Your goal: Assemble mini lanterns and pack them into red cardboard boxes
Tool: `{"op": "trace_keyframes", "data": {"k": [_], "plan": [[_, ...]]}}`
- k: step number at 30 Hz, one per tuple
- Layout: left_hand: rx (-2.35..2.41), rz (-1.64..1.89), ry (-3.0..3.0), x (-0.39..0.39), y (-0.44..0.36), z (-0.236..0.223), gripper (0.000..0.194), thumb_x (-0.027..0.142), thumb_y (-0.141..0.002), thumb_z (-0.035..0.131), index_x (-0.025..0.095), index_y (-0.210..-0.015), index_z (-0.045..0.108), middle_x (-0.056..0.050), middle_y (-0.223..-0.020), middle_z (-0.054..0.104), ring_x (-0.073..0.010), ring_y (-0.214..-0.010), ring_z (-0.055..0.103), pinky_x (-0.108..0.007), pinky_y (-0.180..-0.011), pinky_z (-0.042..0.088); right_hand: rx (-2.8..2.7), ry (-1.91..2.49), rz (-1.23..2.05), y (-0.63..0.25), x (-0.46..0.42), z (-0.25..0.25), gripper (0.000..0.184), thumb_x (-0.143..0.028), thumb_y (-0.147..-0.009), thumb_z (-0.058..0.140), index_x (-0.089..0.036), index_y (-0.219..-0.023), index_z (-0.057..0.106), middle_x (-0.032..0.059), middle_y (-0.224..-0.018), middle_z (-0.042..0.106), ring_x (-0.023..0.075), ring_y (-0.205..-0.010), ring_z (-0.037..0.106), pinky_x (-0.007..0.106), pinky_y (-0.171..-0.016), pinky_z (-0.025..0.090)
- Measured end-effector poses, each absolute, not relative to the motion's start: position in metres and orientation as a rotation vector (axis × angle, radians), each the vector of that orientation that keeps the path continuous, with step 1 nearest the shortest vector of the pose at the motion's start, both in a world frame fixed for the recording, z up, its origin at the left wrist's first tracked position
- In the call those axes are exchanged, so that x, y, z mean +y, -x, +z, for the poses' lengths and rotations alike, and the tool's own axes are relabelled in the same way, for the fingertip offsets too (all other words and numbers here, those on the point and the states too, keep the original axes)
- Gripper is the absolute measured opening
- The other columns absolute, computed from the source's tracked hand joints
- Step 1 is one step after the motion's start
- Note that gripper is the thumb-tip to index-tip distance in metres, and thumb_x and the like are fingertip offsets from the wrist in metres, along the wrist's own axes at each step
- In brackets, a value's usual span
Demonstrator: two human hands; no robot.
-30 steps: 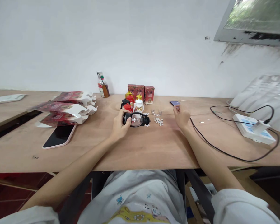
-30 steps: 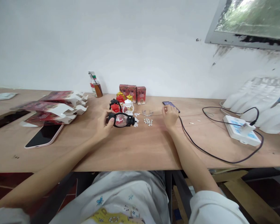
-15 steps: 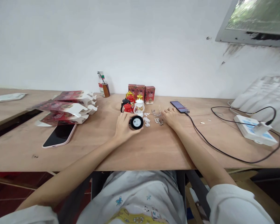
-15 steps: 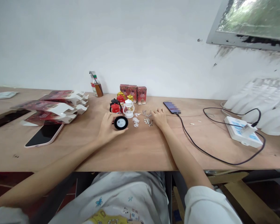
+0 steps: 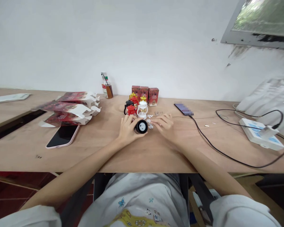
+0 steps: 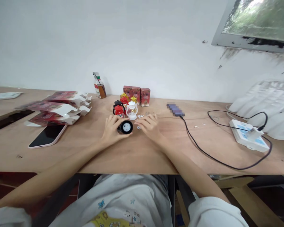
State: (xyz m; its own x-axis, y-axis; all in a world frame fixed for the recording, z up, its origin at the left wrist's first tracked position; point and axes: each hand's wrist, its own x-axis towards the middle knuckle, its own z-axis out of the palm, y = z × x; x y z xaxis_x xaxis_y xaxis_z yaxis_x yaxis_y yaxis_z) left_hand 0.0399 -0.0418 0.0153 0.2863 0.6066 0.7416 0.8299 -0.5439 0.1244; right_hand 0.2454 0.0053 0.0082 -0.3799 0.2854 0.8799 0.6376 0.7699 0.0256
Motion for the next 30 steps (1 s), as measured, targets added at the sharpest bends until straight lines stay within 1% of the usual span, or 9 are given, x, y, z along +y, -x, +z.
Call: {"op": "trace_keyframes", "data": {"k": [3, 7, 14, 17, 20, 22, 24, 26, 30], "plan": [[-1.289, -1.072, 2.271, -0.041, -0.040, 0.013, 0.048, 0.048, -0.072, 0.066, 0.023, -0.113, 0.060, -0.007, -0.095, 0.059, -0.0233, -0.090, 0.048, -0.035, -0.073, 0.032, -2.010, 0.561, -0.439, -0.228, -0.014, 0.014, 0.017, -0.031, -0.089, 0.057, -0.023, -0.084, 0.071, 0.0012, -0.077, 0.070, 0.0145, -0.074, 0.053, 0.032, -0.073, 0.033], [-1.266, -1.027, 2.255, -0.040, -0.039, 0.012, 0.048, 0.047, -0.073, 0.066, 0.022, -0.114, 0.060, -0.007, -0.095, 0.060, -0.0234, -0.089, 0.048, -0.035, -0.073, 0.032, -2.059, 0.556, -0.439, -0.223, -0.019, 0.015, 0.017, -0.026, -0.090, 0.054, -0.020, -0.083, 0.068, 0.0020, -0.078, 0.070, 0.0148, -0.076, 0.055, 0.032, -0.072, 0.034], [-1.299, -0.944, 2.281, -0.041, -0.041, 0.011, 0.047, 0.045, -0.073, 0.065, 0.020, -0.113, 0.061, -0.008, -0.095, 0.059, -0.0245, -0.090, 0.048, -0.036, -0.073, 0.031, -2.152, 0.555, -0.336, -0.224, -0.010, 0.009, 0.019, -0.024, -0.092, 0.046, -0.018, -0.077, 0.057, 0.0045, -0.076, 0.066, 0.0157, -0.073, 0.055, 0.031, -0.071, 0.037], [-1.299, -0.944, 2.281, -0.041, -0.041, 0.012, 0.046, 0.044, -0.073, 0.064, 0.019, -0.112, 0.061, -0.008, -0.095, 0.059, -0.0247, -0.090, 0.048, -0.036, -0.073, 0.031, -2.153, 0.559, -0.196, -0.223, -0.009, 0.005, 0.016, -0.024, -0.092, 0.043, -0.018, -0.080, 0.053, 0.0052, -0.077, 0.064, 0.0156, -0.070, 0.057, 0.030, -0.069, 0.042], [-1.346, -0.990, 2.253, -0.040, -0.041, 0.013, 0.042, 0.044, -0.074, 0.064, 0.020, -0.108, 0.062, -0.008, -0.095, 0.060, -0.0247, -0.092, 0.049, -0.036, -0.073, 0.031, -2.057, 0.646, 0.063, -0.223, -0.008, 0.001, 0.013, -0.029, -0.091, 0.042, -0.020, -0.086, 0.049, 0.0048, -0.080, 0.063, 0.0153, -0.071, 0.059, 0.028, -0.067, 0.045], [-1.382, -1.017, 2.238, -0.040, -0.040, 0.013, 0.041, 0.045, -0.074, 0.065, 0.021, -0.107, 0.062, -0.007, -0.096, 0.060, -0.0250, -0.093, 0.049, -0.036, -0.074, 0.032, -1.972, 0.728, 0.206, -0.224, -0.005, 0.000, 0.014, -0.032, -0.091, 0.042, -0.021, -0.086, 0.048, 0.0045, -0.082, 0.064, 0.0153, -0.073, 0.061, 0.028, -0.067, 0.047], [-1.396, -1.033, 2.246, -0.039, -0.040, 0.014, 0.043, 0.046, -0.072, 0.066, 0.021, -0.107, 0.061, -0.007, -0.097, 0.060, -0.0252, -0.095, 0.050, -0.036, -0.077, 0.033, -1.918, 0.829, 0.266, -0.228, 0.002, -0.001, 0.016, -0.035, -0.091, 0.042, -0.021, -0.085, 0.048, 0.0041, -0.081, 0.064, 0.0156, -0.073, 0.062, 0.028, -0.067, 0.047], [-1.396, -1.054, 2.272, -0.039, -0.040, 0.014, 0.044, 0.046, -0.072, 0.067, 0.021, -0.107, 0.059, -0.007, -0.099, 0.061, -0.0250, -0.097, 0.052, -0.037, -0.080, 0.034, -1.907, 0.949, 0.242, -0.234, 0.012, -0.003, 0.017, -0.036, -0.090, 0.044, -0.021, -0.083, 0.050, 0.0037, -0.080, 0.065, 0.0161, -0.072, 0.061, 0.028, -0.067, 0.046], [-1.375, -1.120, 2.343, -0.039, -0.041, 0.014, 0.040, 0.037, -0.072, 0.069, 0.021, -0.106, 0.056, -0.005, -0.107, 0.065, -0.0230, -0.102, 0.057, -0.037, -0.088, 0.034, -1.954, 1.194, 0.046, -0.246, 0.037, -0.009, 0.018, -0.032, -0.089, 0.046, -0.020, -0.081, 0.056, 0.0050, -0.081, 0.065, 0.0180, -0.075, 0.060, 0.029, -0.069, 0.042]]}}
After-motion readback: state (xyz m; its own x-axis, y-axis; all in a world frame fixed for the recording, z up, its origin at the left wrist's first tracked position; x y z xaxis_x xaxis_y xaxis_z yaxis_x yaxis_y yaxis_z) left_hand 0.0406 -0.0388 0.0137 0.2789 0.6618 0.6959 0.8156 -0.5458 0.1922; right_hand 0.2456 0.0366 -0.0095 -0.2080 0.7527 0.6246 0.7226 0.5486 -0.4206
